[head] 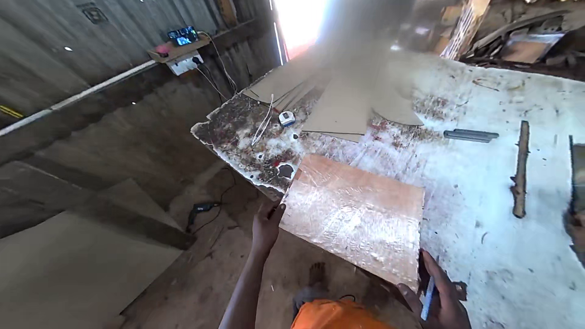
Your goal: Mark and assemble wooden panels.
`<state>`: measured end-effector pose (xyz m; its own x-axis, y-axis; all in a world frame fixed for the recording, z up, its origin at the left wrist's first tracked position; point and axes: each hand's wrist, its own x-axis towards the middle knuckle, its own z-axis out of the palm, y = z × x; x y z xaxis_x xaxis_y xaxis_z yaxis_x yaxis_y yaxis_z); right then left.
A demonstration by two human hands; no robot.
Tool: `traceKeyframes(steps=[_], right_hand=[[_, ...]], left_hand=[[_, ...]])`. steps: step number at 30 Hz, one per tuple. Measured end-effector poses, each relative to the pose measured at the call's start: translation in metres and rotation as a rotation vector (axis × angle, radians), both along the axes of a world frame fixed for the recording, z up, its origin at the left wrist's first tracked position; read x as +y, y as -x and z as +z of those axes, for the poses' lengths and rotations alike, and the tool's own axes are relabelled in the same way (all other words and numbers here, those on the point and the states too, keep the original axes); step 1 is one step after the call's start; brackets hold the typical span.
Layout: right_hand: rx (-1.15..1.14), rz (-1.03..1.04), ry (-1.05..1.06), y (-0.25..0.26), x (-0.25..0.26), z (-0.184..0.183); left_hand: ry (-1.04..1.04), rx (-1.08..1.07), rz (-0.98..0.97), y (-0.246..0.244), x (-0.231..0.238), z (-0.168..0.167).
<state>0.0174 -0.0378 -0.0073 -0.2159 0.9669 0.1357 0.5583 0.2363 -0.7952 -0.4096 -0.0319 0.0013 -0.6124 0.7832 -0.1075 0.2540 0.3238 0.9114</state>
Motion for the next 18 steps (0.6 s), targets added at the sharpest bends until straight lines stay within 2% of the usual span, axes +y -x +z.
traceKeyframes(steps=[4, 8, 12, 15, 18], right_hand=[[0.036, 0.042, -0.017, 0.000, 0.001, -0.001], [0.262, 0.004, 0.103, -0.012, -0.005, 0.011], [0.570, -0.143, 0.246, -0.039, -0.001, 0.039], [0.730, -0.318, 0.264, -0.058, -0.011, 0.056], [0.992, -0.449, 0.194, -0.063, -0.025, 0.085]], left_hand=[[0.032, 0.096, -0.028, -0.011, -0.011, 0.016], [0.007, 0.270, -0.088, -0.035, -0.026, 0.023], [0.027, 0.200, -0.024, -0.079, -0.046, 0.028], [0.015, 0.082, -0.009, -0.111, -0.052, 0.040], [-0.072, -0.043, -0.064, -0.145, -0.053, 0.052]])
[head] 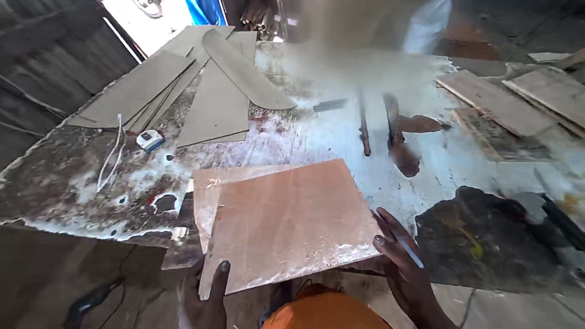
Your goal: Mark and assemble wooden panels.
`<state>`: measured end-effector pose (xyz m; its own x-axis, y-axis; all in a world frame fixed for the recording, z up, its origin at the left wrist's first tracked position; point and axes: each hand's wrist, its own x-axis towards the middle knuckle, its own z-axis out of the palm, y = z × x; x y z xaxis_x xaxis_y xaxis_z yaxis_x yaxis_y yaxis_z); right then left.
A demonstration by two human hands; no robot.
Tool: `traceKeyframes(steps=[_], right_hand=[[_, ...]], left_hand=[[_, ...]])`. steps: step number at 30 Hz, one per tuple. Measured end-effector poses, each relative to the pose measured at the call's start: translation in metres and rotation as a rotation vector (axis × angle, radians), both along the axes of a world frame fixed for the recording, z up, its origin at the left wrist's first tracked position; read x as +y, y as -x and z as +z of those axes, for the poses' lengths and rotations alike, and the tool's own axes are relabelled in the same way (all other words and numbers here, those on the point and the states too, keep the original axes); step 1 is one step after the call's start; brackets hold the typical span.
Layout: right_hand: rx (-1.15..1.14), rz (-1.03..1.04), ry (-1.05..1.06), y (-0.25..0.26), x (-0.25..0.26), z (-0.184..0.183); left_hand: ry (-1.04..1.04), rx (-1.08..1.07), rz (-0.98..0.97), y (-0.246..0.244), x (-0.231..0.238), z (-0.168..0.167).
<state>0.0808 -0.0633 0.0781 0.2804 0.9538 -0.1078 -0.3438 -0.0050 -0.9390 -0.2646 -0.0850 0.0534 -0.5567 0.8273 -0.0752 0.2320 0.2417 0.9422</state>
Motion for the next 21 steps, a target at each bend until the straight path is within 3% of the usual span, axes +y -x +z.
traceKeyframes(steps=[3, 8, 11, 13, 16, 19, 21], right_hand=[[0.138, -0.131, -0.105, -0.007, -0.001, 0.028], [-0.043, -0.397, -0.062, -0.035, 0.020, 0.056], [-0.069, -0.472, -0.135, -0.050, 0.009, 0.078], [-0.088, -0.562, -0.318, -0.047, -0.003, 0.105], [-0.437, -0.645, -0.695, -0.048, -0.006, 0.143], [-1.070, -0.453, -0.839, -0.058, -0.015, 0.148], [-1.218, -0.198, -0.905, -0.056, -0.014, 0.119]], left_hand=[[0.008, -0.183, -0.161, -0.038, 0.001, 0.010], [0.087, -0.462, -0.337, -0.096, 0.004, 0.009], [0.127, -0.499, -0.519, -0.112, 0.010, 0.008], [0.163, -0.462, -0.752, -0.129, 0.016, 0.000], [0.121, -0.458, -1.148, -0.174, 0.050, 0.012], [-0.205, -0.657, -1.210, -0.200, 0.085, 0.062], [-0.332, -0.831, -1.147, -0.195, 0.101, 0.088]])
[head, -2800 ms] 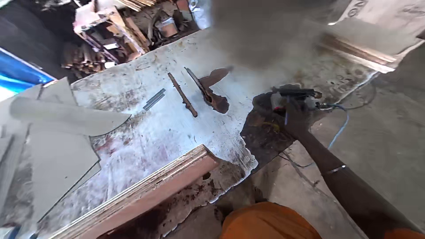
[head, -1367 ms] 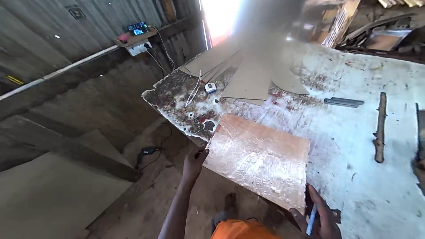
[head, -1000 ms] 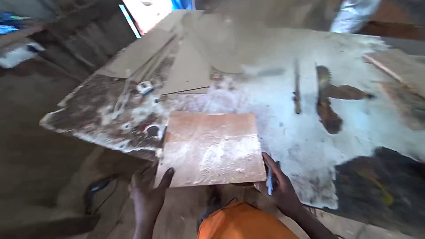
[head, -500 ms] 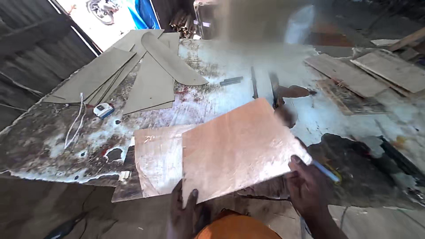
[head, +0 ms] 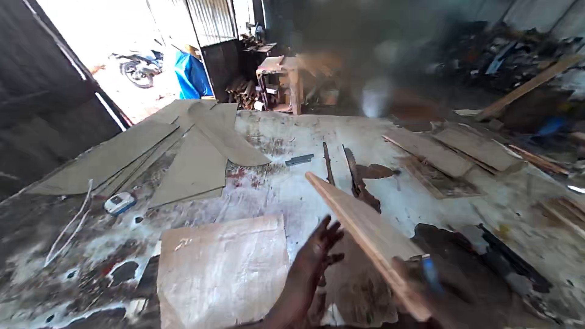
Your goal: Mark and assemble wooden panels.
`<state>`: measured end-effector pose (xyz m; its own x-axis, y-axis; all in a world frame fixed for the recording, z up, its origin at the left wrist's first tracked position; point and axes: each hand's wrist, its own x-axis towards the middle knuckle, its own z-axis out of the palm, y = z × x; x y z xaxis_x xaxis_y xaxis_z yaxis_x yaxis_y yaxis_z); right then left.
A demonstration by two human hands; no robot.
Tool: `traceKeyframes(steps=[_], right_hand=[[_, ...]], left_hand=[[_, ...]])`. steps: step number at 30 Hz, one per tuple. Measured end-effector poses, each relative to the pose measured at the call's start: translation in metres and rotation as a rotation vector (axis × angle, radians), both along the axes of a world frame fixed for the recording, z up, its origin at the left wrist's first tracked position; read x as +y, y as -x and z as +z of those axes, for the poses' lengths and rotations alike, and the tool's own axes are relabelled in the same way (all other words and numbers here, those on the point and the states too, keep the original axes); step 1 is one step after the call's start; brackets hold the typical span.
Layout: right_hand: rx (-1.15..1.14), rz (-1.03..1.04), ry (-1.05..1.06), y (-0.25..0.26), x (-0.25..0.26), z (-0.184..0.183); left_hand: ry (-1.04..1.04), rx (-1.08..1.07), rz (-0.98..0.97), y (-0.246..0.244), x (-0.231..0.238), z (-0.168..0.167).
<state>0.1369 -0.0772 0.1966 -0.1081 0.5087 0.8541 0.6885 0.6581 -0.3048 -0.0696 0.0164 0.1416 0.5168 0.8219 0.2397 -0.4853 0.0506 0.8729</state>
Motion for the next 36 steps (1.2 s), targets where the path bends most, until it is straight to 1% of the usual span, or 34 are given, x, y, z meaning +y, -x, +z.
traceKeyframes(steps=[1, 2, 4, 5, 7, 9, 11, 12, 14, 16, 19, 21, 22, 24, 26, 28, 29, 31, 33, 36], right_hand=[[-0.048, 0.081, 0.032, 0.005, 0.002, -0.023], [-0.080, 0.151, 0.083, 0.012, 0.003, -0.048], [-0.112, 0.250, 0.242, 0.025, -0.003, -0.095], [-0.125, 0.261, 0.324, 0.032, -0.007, -0.113], [-0.107, 0.259, 0.450, 0.043, -0.014, -0.141], [-0.093, 0.240, 0.508, 0.051, -0.016, -0.157], [-0.089, 0.234, 0.544, 0.053, -0.016, -0.165], [-0.086, 0.233, 0.554, 0.053, -0.015, -0.167], [-0.079, 0.208, 0.572, 0.048, -0.012, -0.168], [-0.009, 0.137, 0.580, 0.037, -0.008, -0.167], [0.063, -0.063, 0.555, 0.002, -0.004, -0.163], [0.134, -0.195, 0.637, -0.025, -0.004, -0.156], [0.175, -0.242, 0.693, -0.039, -0.005, -0.154], [0.195, -0.335, 0.757, -0.066, -0.008, -0.164], [0.136, -0.451, 0.774, -0.089, -0.016, -0.182], [0.043, -0.515, 0.769, -0.098, -0.024, -0.188], [0.003, -0.517, 0.770, -0.094, -0.028, -0.185], [-0.053, -0.455, 0.769, -0.072, -0.031, -0.179], [-0.128, -0.297, 0.745, -0.040, -0.027, -0.177], [-0.187, -0.064, 0.724, 0.010, -0.010, -0.188]], left_hand=[[0.078, -0.040, 0.024, 0.008, 0.003, 0.007], [0.190, -0.042, 0.033, 0.017, 0.003, 0.006], [0.436, 0.010, 0.115, 0.027, -0.001, -0.016], [0.501, 0.043, 0.192, 0.027, -0.005, -0.034], [0.564, 0.115, 0.239, 0.030, -0.009, -0.061], [0.578, 0.224, 0.257, 0.034, -0.006, -0.077], [0.482, 0.356, 0.239, 0.039, -0.002, -0.090], [0.436, 0.390, 0.214, 0.043, 0.001, -0.093], [0.349, 0.458, 0.199, 0.050, 0.007, -0.089], [0.280, 0.518, 0.291, 0.060, 0.013, -0.080], [0.200, 0.577, 0.509, 0.083, 0.024, -0.066], [0.134, 0.616, 0.573, 0.102, 0.030, -0.058], [0.117, 0.642, 0.567, 0.108, 0.030, -0.056], [0.038, 0.757, 0.481, 0.118, 0.027, -0.065], [-0.171, 0.986, 0.347, 0.125, 0.017, -0.085], [-0.429, 1.260, 0.229, 0.127, 0.004, -0.103], [-0.524, 1.393, 0.204, 0.128, -0.003, -0.109], [-0.599, 1.583, 0.210, 0.131, -0.015, -0.117], [-0.634, 1.671, 0.272, 0.131, -0.018, -0.123], [-0.665, 1.754, 0.345, 0.123, -0.020, -0.130]])
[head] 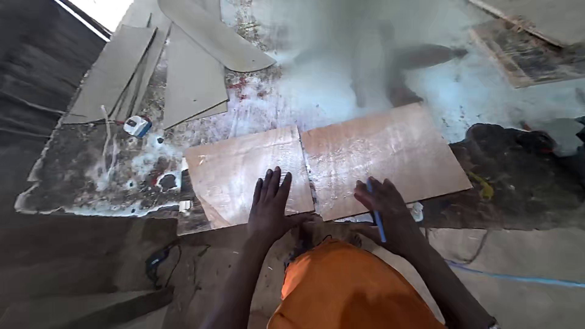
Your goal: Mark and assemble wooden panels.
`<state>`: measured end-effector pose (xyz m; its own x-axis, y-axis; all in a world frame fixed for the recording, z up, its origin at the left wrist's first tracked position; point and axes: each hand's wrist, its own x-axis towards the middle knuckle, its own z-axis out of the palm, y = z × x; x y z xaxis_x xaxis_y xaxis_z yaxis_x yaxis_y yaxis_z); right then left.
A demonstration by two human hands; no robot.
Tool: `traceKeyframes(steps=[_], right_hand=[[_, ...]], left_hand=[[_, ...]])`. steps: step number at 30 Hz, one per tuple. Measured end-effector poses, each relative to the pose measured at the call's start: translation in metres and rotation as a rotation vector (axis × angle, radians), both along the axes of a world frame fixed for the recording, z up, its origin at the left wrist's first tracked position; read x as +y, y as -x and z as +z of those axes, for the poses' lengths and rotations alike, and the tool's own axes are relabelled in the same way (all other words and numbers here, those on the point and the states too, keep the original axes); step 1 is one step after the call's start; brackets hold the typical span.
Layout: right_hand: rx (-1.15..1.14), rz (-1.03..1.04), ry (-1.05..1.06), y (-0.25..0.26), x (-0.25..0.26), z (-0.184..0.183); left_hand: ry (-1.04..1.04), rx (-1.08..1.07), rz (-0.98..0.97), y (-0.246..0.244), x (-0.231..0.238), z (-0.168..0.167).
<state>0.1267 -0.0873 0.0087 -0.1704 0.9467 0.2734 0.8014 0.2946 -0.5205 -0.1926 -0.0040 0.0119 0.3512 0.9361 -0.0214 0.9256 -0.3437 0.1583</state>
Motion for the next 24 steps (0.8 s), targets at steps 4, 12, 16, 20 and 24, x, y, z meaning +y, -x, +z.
traceKeyframes(steps=[4, 12, 16, 20, 24], right_hand=[[-0.149, -0.006, -0.031, 0.017, 0.025, -0.014], [-0.191, -0.117, -0.005, -0.087, 0.054, -0.019], [-0.174, -0.148, -0.032, -0.085, 0.062, -0.012], [-0.197, -0.190, -0.092, -0.087, 0.062, -0.019], [-0.185, -0.123, -0.043, -0.095, 0.053, -0.014]], left_hand=[[0.040, -0.031, 0.039, 0.003, -0.004, 0.006], [0.098, -0.128, 0.204, 0.076, -0.029, 0.005], [-0.050, -0.095, 0.303, 0.128, -0.028, 0.004], [-0.074, -0.011, 0.200, 0.140, -0.022, 0.009], [-0.181, -0.099, 0.128, 0.150, -0.032, 0.028]])
